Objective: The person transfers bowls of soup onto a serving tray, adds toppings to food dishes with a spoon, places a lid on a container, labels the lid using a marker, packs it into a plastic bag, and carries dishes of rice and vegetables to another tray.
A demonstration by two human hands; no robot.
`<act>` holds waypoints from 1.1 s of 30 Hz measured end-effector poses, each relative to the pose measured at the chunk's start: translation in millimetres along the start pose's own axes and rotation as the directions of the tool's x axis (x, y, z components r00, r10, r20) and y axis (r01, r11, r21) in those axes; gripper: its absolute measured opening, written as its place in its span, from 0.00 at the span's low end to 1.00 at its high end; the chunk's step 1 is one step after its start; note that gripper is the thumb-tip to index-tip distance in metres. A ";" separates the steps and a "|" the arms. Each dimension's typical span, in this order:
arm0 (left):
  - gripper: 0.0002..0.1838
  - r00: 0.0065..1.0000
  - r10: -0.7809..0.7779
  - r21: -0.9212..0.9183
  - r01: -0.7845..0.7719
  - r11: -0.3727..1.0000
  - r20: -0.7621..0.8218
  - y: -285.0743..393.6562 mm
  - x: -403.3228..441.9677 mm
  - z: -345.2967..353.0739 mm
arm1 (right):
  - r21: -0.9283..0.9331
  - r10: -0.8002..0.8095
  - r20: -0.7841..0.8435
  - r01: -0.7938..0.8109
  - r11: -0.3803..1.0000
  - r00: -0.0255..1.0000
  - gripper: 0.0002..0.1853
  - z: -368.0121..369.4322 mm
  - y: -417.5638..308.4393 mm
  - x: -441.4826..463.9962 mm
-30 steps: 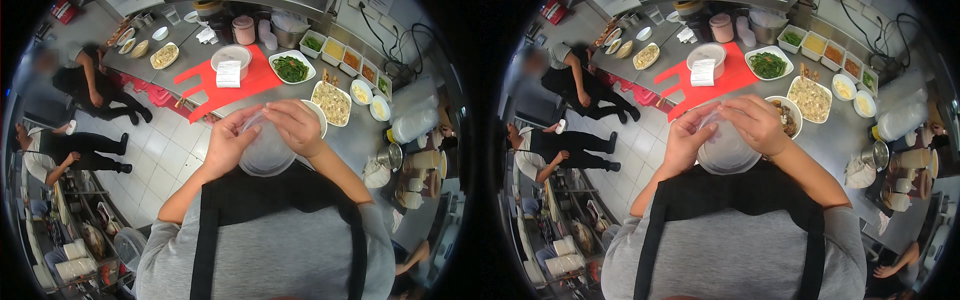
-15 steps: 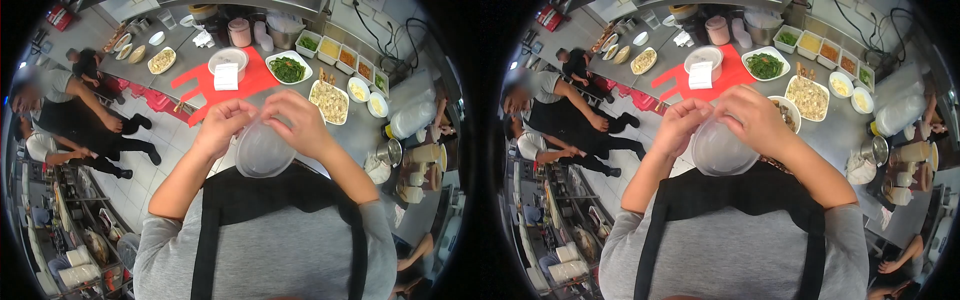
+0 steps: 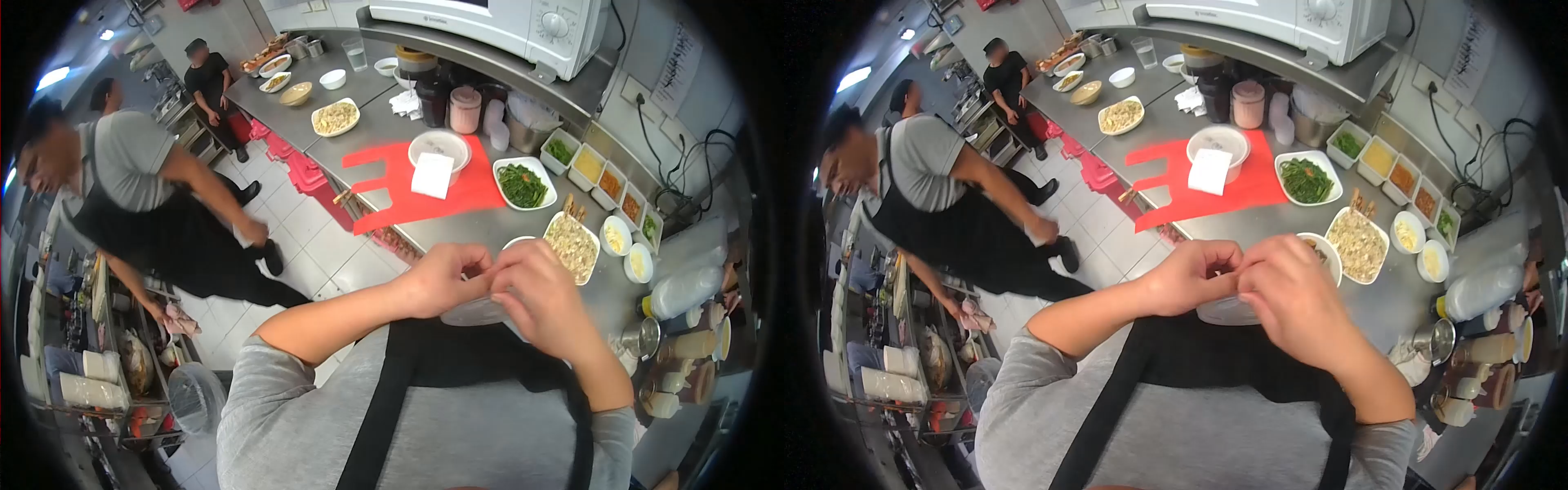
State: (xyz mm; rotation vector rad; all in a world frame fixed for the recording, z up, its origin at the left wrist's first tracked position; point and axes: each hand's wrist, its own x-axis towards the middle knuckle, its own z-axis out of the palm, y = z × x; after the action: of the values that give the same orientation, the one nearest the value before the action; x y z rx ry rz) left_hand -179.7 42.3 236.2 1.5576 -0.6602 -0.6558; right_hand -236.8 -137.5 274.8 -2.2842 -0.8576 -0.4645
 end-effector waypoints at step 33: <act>0.05 0.969 0.225 -0.776 -0.219 0.592 -0.101 5.9 110.1 -13.7 | -0.830 -0.439 0.175 0.372 0.415 0.881 0.13 -126.7 10.5 -1.7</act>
State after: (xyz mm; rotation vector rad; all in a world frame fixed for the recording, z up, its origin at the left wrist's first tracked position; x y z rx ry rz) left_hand -95.6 -30.2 239.6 0.6242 -0.4562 -0.6352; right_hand -243.1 -230.2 361.5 -2.8625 -1.3817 -1.4789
